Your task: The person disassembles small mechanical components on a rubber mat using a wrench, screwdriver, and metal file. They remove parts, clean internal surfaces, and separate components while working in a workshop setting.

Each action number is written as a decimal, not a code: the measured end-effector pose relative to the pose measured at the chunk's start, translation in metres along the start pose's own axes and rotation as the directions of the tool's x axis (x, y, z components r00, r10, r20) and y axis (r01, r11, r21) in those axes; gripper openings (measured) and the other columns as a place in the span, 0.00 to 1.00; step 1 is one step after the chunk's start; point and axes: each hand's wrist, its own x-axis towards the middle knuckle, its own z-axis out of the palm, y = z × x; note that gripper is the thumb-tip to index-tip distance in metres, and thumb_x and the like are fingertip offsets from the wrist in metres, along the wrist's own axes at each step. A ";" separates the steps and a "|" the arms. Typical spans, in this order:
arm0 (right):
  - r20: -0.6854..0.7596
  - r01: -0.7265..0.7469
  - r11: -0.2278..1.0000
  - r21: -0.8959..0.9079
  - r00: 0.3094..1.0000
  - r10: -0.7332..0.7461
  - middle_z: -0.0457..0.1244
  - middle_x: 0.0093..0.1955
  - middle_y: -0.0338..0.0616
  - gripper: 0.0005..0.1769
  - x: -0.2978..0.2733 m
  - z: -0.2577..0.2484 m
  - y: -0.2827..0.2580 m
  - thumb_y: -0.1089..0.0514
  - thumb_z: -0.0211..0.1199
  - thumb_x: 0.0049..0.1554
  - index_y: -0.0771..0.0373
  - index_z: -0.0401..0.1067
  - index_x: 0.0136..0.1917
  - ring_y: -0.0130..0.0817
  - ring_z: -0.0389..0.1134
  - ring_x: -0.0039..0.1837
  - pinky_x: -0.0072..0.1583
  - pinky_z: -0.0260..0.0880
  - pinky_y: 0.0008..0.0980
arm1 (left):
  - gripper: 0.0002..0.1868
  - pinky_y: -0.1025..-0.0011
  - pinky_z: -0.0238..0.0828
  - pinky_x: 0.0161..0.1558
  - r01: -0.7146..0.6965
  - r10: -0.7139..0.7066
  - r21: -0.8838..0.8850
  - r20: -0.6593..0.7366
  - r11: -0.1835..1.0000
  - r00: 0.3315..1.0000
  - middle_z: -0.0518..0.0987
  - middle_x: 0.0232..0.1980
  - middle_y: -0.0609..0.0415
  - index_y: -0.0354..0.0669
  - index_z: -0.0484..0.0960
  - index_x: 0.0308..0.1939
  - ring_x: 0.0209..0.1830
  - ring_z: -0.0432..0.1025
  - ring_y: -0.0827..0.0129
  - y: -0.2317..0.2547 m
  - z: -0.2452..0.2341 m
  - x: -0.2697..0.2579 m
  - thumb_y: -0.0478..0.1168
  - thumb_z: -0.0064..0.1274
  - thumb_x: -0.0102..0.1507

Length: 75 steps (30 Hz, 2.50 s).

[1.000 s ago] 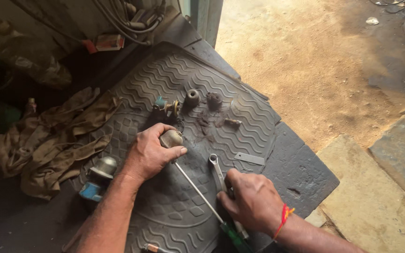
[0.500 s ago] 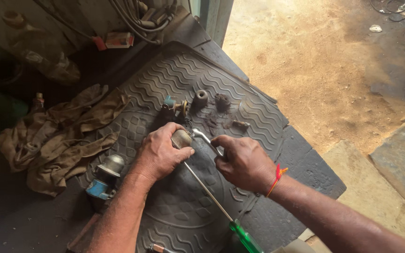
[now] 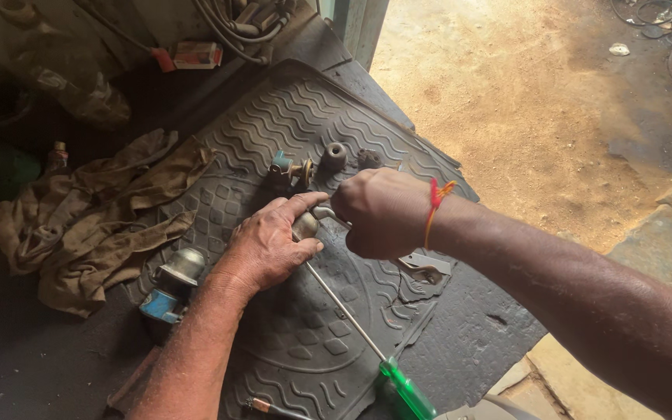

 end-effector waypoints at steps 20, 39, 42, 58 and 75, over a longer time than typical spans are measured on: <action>-0.047 -0.289 0.822 0.491 0.933 0.356 0.70 0.43 0.57 0.28 -0.063 0.041 -0.030 0.56 0.64 0.53 0.61 0.67 0.66 0.57 0.71 0.50 0.52 0.70 0.51 | 0.26 0.60 0.72 0.54 -0.147 0.140 -0.057 -0.111 0.987 0.984 0.80 0.53 0.56 0.59 0.81 0.53 0.55 0.76 0.55 -0.001 0.007 -0.004 0.48 0.64 0.51; -0.477 -0.117 0.953 0.280 0.845 0.243 0.64 0.52 0.55 0.34 -0.078 0.107 -0.034 0.60 0.64 0.52 0.64 0.62 0.70 0.51 0.67 0.48 0.50 0.67 0.46 | 0.32 0.60 0.72 0.54 -0.127 0.118 -0.072 -0.121 0.989 0.986 0.80 0.52 0.56 0.53 0.80 0.59 0.53 0.76 0.57 -0.004 0.007 0.003 0.46 0.64 0.50; -0.549 -0.098 0.980 0.172 0.817 0.178 0.59 0.61 0.56 0.37 -0.072 0.113 -0.035 0.55 0.67 0.51 0.65 0.60 0.71 0.53 0.64 0.56 0.56 0.62 0.47 | 0.34 0.61 0.72 0.54 -0.108 0.098 -0.087 -0.111 0.990 0.989 0.80 0.52 0.55 0.51 0.79 0.60 0.52 0.77 0.57 -0.005 0.007 0.005 0.46 0.65 0.49; -0.539 0.077 0.864 0.498 0.808 0.239 0.68 0.42 0.55 0.28 -0.091 0.075 -0.057 0.64 0.64 0.56 0.69 0.64 0.69 0.52 0.72 0.40 0.40 0.73 0.41 | 0.31 0.65 0.75 0.47 -0.079 0.061 -0.091 -0.194 0.993 0.979 0.82 0.42 0.53 0.44 0.80 0.45 0.44 0.77 0.66 0.000 0.007 -0.009 0.52 0.75 0.45; -0.450 0.018 0.953 -0.302 0.879 -0.159 0.58 0.28 0.39 0.17 -0.020 0.062 0.082 0.46 0.66 0.53 0.56 0.69 0.31 0.31 0.56 0.31 0.34 0.57 0.34 | 0.16 0.72 0.78 0.32 -0.266 0.149 -0.413 -0.294 0.871 0.944 0.80 0.31 0.59 0.42 0.81 0.36 0.30 0.77 0.75 -0.030 0.020 -0.009 0.40 0.67 0.48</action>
